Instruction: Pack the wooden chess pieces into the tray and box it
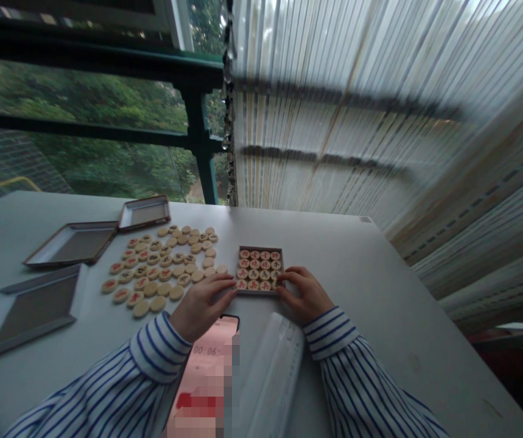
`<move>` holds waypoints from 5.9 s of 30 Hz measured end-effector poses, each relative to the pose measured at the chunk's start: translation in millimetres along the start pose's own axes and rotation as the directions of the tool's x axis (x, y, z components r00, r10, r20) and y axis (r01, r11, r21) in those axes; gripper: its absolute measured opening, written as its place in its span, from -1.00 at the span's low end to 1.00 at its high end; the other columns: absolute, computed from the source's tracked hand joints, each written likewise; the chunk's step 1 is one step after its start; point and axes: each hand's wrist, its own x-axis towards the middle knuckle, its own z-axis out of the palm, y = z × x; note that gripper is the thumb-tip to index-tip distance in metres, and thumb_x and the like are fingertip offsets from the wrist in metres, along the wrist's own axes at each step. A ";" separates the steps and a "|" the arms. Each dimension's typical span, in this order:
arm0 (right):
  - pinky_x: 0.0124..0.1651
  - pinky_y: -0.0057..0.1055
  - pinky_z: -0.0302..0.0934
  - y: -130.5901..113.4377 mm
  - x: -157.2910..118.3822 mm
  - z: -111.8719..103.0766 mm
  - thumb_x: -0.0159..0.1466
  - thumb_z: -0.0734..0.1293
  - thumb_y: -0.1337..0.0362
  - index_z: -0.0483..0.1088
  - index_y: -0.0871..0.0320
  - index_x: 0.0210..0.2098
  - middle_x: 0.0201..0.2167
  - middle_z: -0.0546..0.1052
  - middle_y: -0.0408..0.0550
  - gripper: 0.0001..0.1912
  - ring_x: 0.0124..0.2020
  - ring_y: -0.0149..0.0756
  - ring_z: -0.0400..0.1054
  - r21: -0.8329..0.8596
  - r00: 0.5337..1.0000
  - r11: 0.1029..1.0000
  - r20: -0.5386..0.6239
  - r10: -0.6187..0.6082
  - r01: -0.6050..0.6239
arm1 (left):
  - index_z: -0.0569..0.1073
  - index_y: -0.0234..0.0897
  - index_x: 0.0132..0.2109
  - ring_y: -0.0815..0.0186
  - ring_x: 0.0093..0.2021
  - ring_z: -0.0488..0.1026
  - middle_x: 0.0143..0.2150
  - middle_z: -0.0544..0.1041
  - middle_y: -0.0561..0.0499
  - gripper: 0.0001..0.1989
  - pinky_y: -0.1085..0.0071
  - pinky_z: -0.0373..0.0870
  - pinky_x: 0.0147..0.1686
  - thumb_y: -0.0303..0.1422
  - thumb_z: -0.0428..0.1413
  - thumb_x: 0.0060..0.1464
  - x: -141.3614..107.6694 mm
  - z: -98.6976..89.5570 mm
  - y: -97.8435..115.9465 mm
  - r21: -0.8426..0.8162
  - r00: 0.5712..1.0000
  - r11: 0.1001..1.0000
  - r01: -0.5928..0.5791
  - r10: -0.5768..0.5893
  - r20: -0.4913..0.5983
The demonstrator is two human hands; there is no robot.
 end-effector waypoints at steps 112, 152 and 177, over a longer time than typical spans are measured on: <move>-0.19 -0.31 0.17 -116.6 57.5 58.7 0.16 0.18 0.38 0.35 0.14 -0.25 -0.31 0.39 0.00 -0.81 -0.24 -0.27 0.26 -0.119 0.913 0.905 0.065 -0.403 0.408 | 0.47 -0.24 -0.26 0.02 -0.02 0.25 0.00 0.35 -0.16 -0.78 0.08 0.15 -0.08 -0.28 0.06 -0.10 -16.5 -56.0 -24.7 0.632 0.974 0.741 0.226 -0.159 -0.162; -0.18 -0.36 0.10 -125.1 51.2 59.5 0.15 0.19 0.38 0.34 0.14 -0.23 -0.29 0.38 -0.02 -0.80 -0.24 -0.31 0.22 -0.241 0.905 0.873 0.137 -0.402 0.424 | 0.45 -0.26 -0.31 0.09 -0.07 0.32 -0.07 0.44 -0.09 -0.83 0.14 0.20 -0.10 -0.32 0.08 -0.11 -13.9 -58.5 -25.8 0.583 0.973 0.788 0.199 -0.089 -0.211; -0.20 -0.35 0.15 -124.4 53.2 48.4 0.16 0.18 0.38 0.37 0.17 -0.28 -0.34 0.41 -0.01 -0.83 -0.28 -0.30 0.27 -0.193 0.929 0.914 -0.025 -0.368 0.357 | 0.40 -0.25 -0.29 0.22 -0.20 0.41 -0.25 0.52 -0.02 -0.86 0.24 0.26 -0.16 -0.37 0.08 -0.08 -11.1 -58.5 -19.1 0.448 0.931 0.894 0.018 0.148 -0.334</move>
